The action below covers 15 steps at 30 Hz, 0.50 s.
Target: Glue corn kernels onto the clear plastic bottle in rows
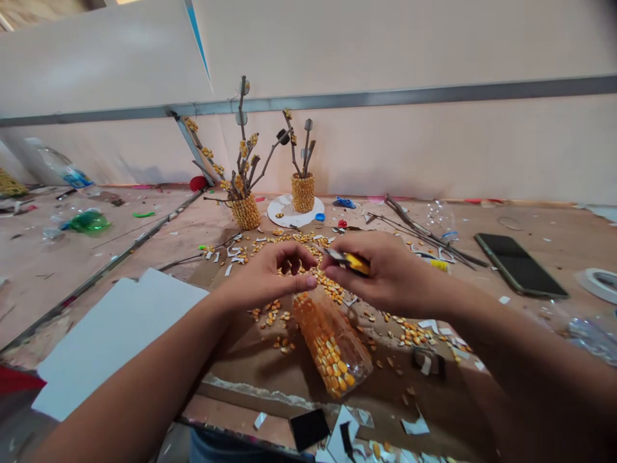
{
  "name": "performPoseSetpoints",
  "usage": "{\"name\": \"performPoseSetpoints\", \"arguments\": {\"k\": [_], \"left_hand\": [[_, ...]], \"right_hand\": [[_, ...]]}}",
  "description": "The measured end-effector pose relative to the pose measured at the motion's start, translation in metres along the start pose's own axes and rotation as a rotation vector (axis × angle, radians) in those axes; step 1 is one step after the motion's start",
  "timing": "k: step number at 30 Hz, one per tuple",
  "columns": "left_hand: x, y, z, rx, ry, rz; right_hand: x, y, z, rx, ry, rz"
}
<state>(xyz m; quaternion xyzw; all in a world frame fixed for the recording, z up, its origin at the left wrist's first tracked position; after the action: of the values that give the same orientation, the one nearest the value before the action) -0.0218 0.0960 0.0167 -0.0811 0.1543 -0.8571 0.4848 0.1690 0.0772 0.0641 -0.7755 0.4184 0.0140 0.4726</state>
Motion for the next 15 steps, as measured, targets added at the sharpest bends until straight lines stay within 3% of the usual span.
{"name": "performPoseSetpoints", "arguments": {"k": [3, 7, 10, 15], "left_hand": [[0.003, -0.003, -0.009, -0.173, -0.066, -0.256], [0.005, -0.002, -0.017, -0.155, -0.113, -0.378], [0.001, 0.001, -0.017, -0.195, -0.122, -0.393], [-0.003, 0.006, -0.014, -0.231, -0.167, -0.383]], "right_hand": [[0.008, 0.002, -0.010, -0.084, 0.049, -0.428], [0.020, 0.013, -0.015, -0.073, 0.167, -0.801], [0.020, 0.022, -0.012, -0.066, 0.239, -0.891], [0.015, 0.026, -0.006, -0.070, 0.219, -0.862]]}}
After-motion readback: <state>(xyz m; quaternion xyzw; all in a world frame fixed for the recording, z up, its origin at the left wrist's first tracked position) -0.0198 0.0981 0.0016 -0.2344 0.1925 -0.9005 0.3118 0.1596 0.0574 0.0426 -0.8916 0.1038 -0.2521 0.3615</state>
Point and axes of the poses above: each hand's wrist, its own x-axis away from the middle knuckle, its own y-axis out of the palm, z = x × y, the point moved 5 cm from there along -x, towards the middle knuckle
